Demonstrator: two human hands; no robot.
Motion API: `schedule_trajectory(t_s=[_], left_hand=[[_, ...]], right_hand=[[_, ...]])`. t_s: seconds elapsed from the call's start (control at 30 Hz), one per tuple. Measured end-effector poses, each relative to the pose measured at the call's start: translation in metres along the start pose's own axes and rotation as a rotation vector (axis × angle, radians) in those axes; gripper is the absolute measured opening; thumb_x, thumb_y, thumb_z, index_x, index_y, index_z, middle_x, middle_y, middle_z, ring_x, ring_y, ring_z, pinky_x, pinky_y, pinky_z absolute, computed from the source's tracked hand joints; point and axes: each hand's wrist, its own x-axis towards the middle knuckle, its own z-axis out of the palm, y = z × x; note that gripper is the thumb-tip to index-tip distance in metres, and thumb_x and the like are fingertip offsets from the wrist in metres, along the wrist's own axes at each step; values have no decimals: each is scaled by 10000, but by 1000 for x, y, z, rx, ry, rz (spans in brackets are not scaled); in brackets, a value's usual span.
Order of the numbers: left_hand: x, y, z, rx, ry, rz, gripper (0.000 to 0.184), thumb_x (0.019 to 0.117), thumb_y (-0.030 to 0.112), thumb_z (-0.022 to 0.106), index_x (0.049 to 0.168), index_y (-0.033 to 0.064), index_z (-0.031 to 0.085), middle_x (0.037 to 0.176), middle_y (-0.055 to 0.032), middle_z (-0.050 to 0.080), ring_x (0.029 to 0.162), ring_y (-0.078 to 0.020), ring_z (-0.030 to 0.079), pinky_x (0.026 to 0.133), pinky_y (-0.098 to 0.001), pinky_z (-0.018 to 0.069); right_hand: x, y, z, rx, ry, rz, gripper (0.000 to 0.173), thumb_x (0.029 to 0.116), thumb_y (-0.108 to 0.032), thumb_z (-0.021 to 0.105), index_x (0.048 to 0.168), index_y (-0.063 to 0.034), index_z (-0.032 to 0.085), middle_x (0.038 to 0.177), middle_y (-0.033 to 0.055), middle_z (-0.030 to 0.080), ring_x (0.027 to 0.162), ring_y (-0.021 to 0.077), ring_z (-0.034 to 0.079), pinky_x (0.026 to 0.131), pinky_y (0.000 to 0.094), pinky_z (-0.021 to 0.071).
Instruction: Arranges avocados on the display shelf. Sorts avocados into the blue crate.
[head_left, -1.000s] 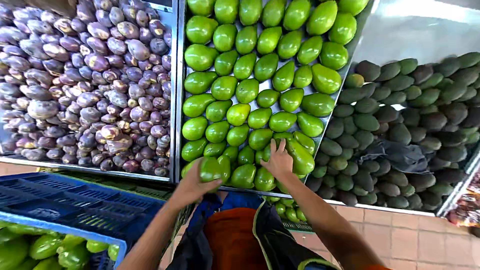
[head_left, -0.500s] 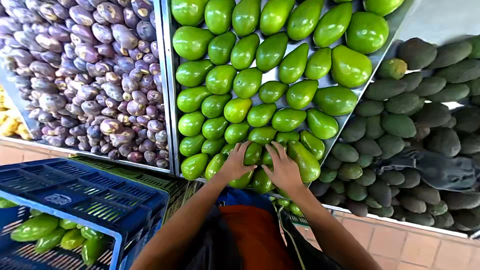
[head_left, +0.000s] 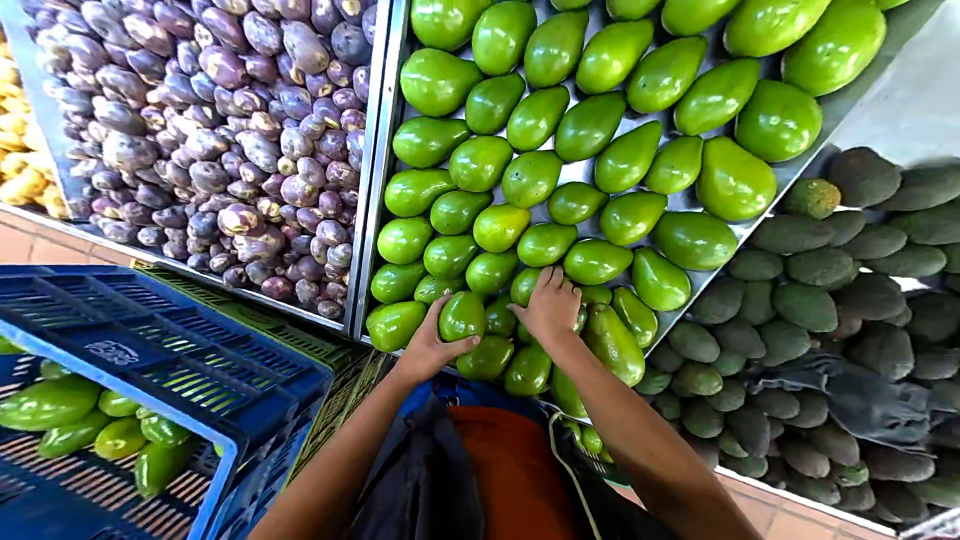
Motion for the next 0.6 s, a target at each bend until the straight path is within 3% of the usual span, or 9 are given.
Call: schedule_trajectory(t_s=[0.1, 0.2, 0.37, 0.43, 0.5, 0.6], left_hand=[[-2, -14, 10, 28, 15, -11, 904, 804, 444, 863, 1542, 275, 368, 1357, -92, 623, 1157, -230, 663, 940, -513, 584], [1, -9, 24, 90, 13, 14, 917, 800, 418, 873, 1543, 203, 380, 1356, -139, 620, 1170, -274, 657, 961, -553, 564], [21, 2, 28, 79, -93, 23, 917, 776, 406, 895, 1524, 197, 405, 1360, -127, 623, 1200, -266, 646, 1009, -545, 544], [28, -3, 26, -128, -156, -49, 909, 794, 423, 870, 1533, 205, 388, 1356, -137, 626, 1203, -274, 646, 1000, -540, 552], [28, -2, 25, -292, -165, -113, 886, 826, 468, 819, 1552, 240, 365, 1407, -136, 595, 1227, -309, 620, 969, -571, 539], [39, -2, 29, -322, -161, -133, 918, 824, 436, 837, 1560, 198, 342, 1421, -131, 581, 1261, -280, 609, 1013, -531, 543]], right_hand=[[2, -14, 11, -19, 9, 115, 1299, 673, -696, 839, 1542, 89, 276, 1567, 322, 343, 1184, 482, 586, 960, 602, 478], [-7, -14, 7, 34, 72, 120, 1202, 653, -603, 885, 1502, 61, 353, 1511, 302, 420, 1142, 484, 594, 919, 621, 485], [-18, 10, -5, 120, 154, -16, 1113, 614, -731, 811, 1462, -85, 491, 1367, 173, 625, 1082, 383, 674, 900, 604, 529], [-27, 26, -15, 274, 170, -51, 1088, 607, -733, 820, 1474, -162, 497, 1309, 127, 667, 1055, 348, 693, 868, 603, 551], [-37, 45, -25, 545, 184, -71, 1023, 619, -640, 875, 1473, -226, 492, 1268, 123, 681, 1052, 326, 698, 847, 614, 570], [-59, 77, -22, 1091, 234, -53, 876, 730, -485, 810, 1477, -153, 496, 1373, 99, 619, 1241, 211, 611, 1029, 480, 532]])
